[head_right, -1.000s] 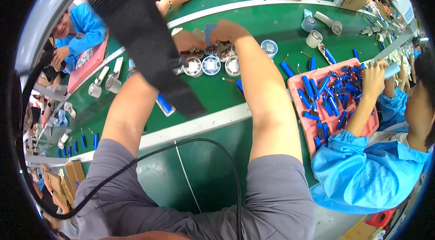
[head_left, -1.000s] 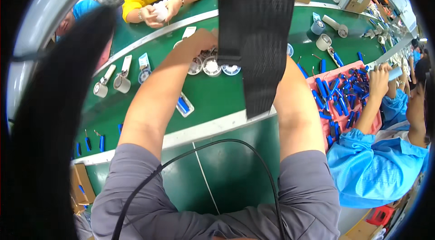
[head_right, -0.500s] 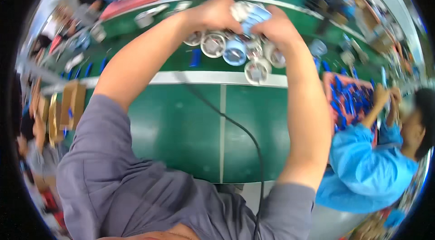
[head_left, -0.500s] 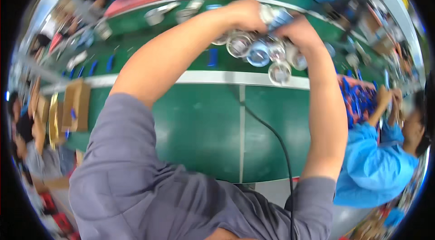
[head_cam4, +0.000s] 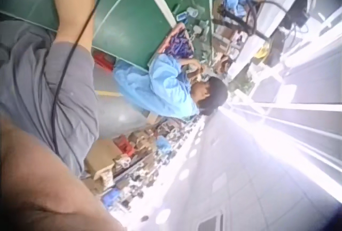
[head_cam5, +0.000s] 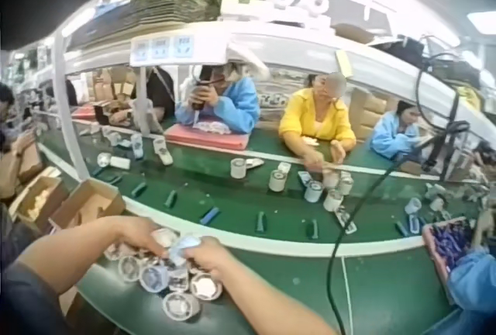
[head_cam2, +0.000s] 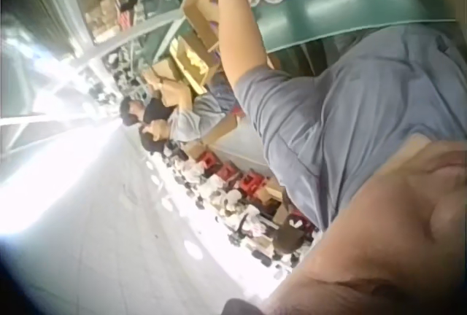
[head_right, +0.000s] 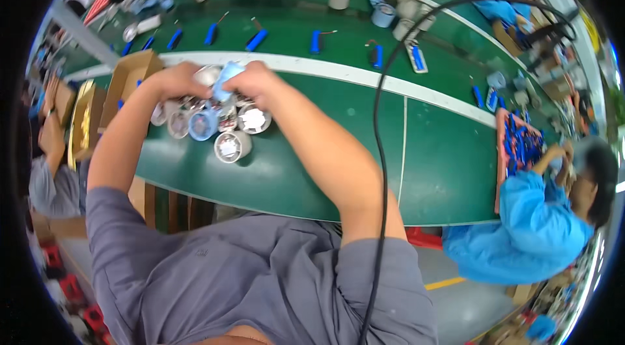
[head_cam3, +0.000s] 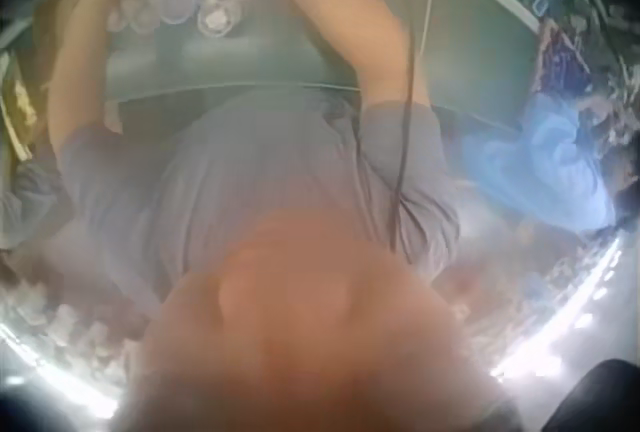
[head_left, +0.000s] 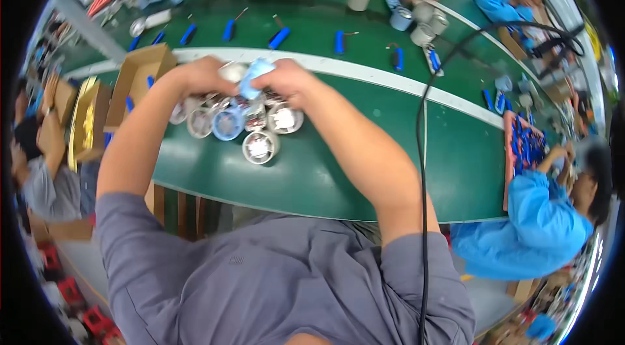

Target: Assembling the internal components and housing of portable electronic fans.

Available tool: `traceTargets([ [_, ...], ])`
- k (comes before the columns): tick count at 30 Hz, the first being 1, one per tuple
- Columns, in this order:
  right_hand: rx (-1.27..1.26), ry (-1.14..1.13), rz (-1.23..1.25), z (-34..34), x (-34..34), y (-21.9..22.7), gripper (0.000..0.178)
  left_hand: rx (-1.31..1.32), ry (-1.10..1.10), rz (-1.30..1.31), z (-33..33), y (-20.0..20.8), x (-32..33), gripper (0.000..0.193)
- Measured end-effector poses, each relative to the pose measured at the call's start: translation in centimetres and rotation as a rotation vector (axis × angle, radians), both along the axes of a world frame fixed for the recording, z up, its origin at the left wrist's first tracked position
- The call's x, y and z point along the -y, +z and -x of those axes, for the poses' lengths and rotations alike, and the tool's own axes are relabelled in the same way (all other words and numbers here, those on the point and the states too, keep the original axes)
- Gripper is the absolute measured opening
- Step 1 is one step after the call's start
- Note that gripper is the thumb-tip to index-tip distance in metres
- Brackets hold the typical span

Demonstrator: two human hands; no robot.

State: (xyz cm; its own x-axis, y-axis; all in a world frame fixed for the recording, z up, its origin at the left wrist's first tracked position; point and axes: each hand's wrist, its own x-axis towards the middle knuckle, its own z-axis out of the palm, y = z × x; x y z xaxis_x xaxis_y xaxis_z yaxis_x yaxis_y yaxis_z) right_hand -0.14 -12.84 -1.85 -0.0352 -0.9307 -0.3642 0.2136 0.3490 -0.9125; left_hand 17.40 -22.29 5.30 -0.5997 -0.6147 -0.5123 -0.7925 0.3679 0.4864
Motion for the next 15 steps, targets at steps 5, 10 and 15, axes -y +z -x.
traceTargets([
  [5, -0.35, -0.101, 0.158, -1.9, 1.0, 1.3, 0.046, -0.114, 0.098, 0.232, -3.7, -2.1, 2.1, 0.061],
  [10, -0.706, -0.1, 0.243, 3.1, -1.6, 3.4, 0.049, -0.293, 0.11, 0.65, -5.2, -1.6, 0.4, 0.056],
  [15, -1.162, -0.53, 0.366, 19.5, -4.7, 5.2, 0.028, -0.728, -0.057, 0.5, -2.7, -0.6, -7.1, 0.041],
])
